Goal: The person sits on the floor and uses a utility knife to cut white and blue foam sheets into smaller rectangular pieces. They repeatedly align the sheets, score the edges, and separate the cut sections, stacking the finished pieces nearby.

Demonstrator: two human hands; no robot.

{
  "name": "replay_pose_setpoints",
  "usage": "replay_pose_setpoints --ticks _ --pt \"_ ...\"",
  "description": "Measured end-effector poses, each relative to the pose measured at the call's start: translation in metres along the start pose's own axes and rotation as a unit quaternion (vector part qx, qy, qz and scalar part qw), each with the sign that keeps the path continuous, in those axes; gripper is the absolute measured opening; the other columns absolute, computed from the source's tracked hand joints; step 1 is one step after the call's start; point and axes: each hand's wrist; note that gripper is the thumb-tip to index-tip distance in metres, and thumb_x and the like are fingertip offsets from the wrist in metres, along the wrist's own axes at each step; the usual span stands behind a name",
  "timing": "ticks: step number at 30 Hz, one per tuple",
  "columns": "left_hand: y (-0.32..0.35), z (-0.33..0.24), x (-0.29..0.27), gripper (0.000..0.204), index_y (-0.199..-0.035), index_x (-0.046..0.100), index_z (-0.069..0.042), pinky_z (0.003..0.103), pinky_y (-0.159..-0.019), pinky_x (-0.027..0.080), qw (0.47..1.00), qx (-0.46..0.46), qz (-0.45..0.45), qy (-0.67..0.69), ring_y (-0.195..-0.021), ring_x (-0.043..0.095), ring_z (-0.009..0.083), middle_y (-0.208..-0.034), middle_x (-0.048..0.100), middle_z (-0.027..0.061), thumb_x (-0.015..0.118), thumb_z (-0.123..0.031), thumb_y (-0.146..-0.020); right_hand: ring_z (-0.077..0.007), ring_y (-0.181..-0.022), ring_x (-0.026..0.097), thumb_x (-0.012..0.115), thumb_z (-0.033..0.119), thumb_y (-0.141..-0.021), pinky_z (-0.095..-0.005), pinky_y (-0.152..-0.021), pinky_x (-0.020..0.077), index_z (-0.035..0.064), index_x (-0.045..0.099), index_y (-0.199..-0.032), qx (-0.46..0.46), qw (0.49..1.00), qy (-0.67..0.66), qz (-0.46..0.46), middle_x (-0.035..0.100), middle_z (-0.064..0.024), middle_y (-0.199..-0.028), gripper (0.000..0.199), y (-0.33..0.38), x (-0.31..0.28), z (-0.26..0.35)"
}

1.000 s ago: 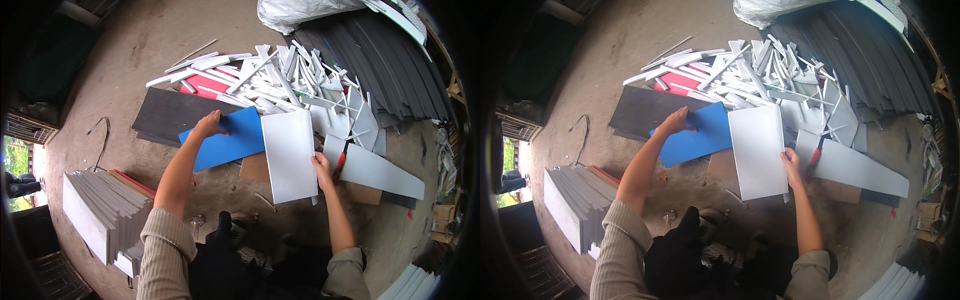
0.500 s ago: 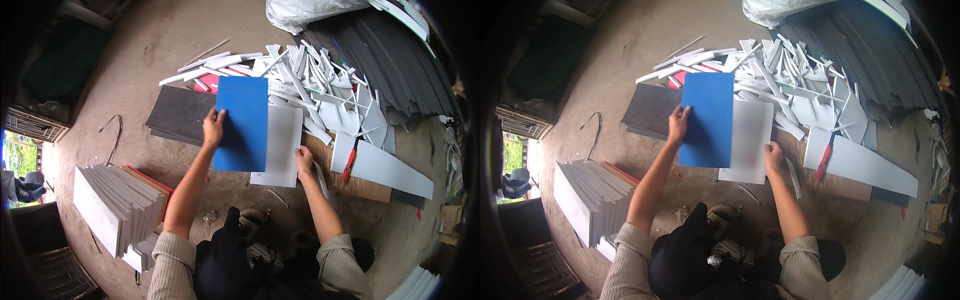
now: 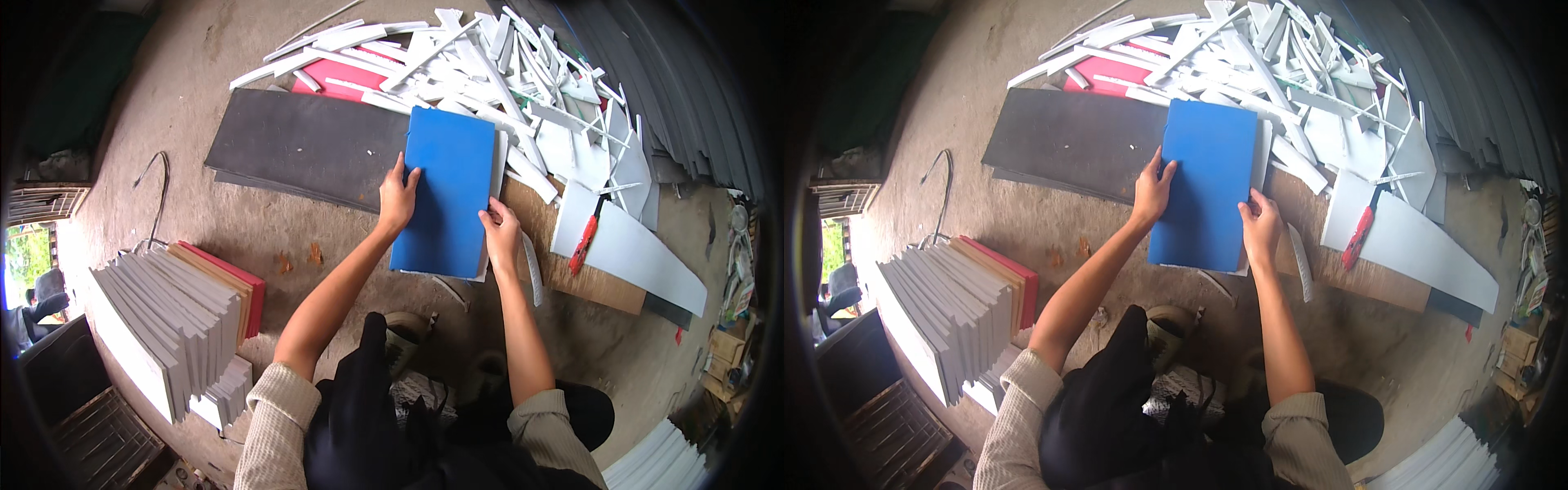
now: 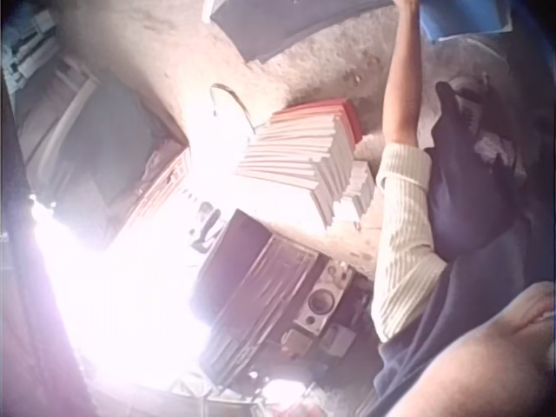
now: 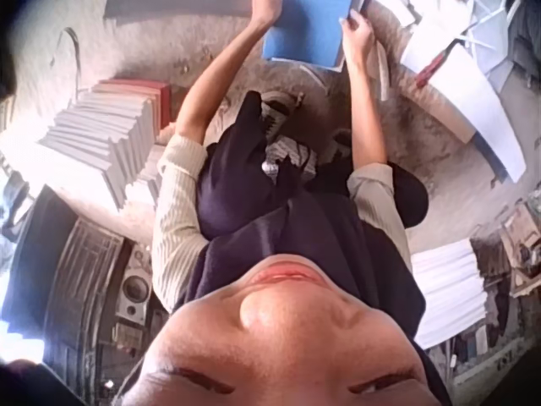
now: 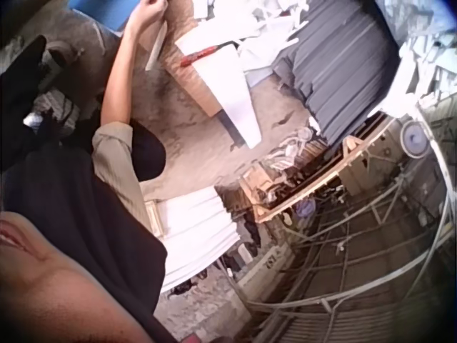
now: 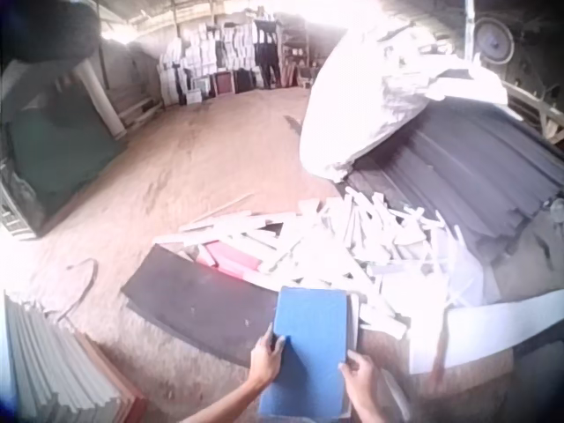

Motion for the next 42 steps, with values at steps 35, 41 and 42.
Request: replay_pose_setpoints --ticks 35,41,42 --pt "0.025 0.018 -0.036 0.097 -0.138 0.009 -0.008 0.038 -0.084 0.045 0.945 0.089 0.275 -0.150 -0.086 0.054 0.0299 -0.112 0.035 0.0188 0.072 -0.030 -0.068 -0.0166 -0.080 0.059 0.065 -0.001 -0.070 -0.0278 -0.073 0.0472 -0.0044 0.054 -0.103 0.033 0.993 -0.087 0.073 0.062 -0.0128 -0.092 0.035 -0.009 -0.018 -0.018" --pt "0.022 0.016 -0.038 0.100 -0.138 0.011 -0.009 0.038 -0.083 0.046 0.950 0.063 0.275 -0.131 -0.089 0.053 0.0310 -0.111 0.037 0.0188 0.076 -0.024 -0.063 -0.0170 -0.075 0.060 0.068 0.001 -0.068 -0.0286 -0.068 0.0485 -0.0019 0.057 -0.100 0.002 0.997 -0.063 0.054 0.063 -0.0128 -0.089 0.033 -0.011 -0.013 -0.027" --pt "0.023 0.015 -0.036 0.100 -0.138 0.013 -0.008 0.039 -0.085 0.045 0.951 0.056 0.278 -0.125 -0.093 0.053 0.0336 -0.111 0.037 0.0195 0.077 -0.023 -0.061 -0.0175 -0.075 0.060 0.068 0.001 -0.068 -0.0290 -0.068 0.0486 -0.0014 0.057 -0.099 -0.004 0.997 -0.052 0.050 0.063 -0.0129 -0.089 0.033 -0.011 -0.014 -0.026"
Point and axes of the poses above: each hand's wrist, its own y-axis away from the middle knuckle, its own x-axis out of the palm, z = x × y
